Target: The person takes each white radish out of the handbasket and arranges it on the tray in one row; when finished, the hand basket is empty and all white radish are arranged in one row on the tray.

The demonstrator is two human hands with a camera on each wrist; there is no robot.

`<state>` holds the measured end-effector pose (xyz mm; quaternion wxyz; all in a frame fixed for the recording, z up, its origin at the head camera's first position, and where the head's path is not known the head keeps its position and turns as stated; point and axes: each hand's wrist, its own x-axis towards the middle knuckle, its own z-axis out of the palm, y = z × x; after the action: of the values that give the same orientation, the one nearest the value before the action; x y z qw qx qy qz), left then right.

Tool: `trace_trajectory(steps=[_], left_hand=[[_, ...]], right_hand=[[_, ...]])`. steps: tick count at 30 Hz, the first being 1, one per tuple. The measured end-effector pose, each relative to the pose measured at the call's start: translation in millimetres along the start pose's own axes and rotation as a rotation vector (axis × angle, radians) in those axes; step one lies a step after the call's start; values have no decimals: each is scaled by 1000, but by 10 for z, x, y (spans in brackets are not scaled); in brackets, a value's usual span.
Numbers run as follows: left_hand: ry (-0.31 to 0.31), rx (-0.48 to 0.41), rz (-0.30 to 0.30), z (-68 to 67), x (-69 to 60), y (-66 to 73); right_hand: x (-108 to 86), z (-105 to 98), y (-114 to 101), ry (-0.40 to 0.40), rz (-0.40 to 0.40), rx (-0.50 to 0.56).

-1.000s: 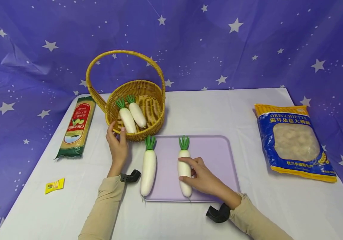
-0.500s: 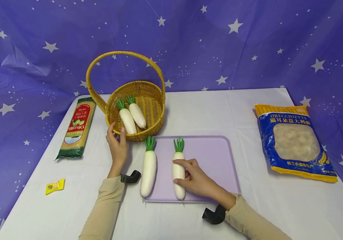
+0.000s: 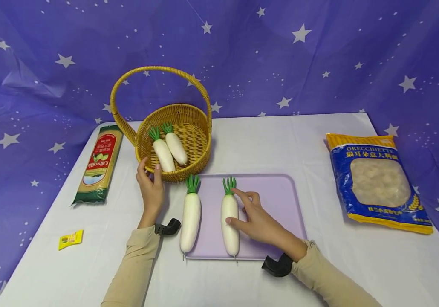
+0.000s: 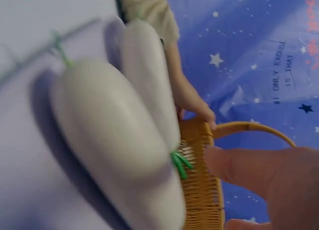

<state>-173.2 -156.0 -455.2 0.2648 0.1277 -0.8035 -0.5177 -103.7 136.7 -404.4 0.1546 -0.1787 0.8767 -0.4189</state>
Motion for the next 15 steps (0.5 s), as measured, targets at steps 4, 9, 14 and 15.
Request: trace_trajectory(steps=[4,9,14,15], left_hand=[[3,-3,-1,4,-6,-6],[-3,-6,-1,13,-6,-12],[0,-11,2,22,-5,-5],[-5,-11,-1,25,-7,-3]], right_hand=[[152,-83,-45,88,-64,156],[415,-114,-160,79,-23,723],[790,-65,-336,2,33,1285],[871,-39,-377,2,24,1343]])
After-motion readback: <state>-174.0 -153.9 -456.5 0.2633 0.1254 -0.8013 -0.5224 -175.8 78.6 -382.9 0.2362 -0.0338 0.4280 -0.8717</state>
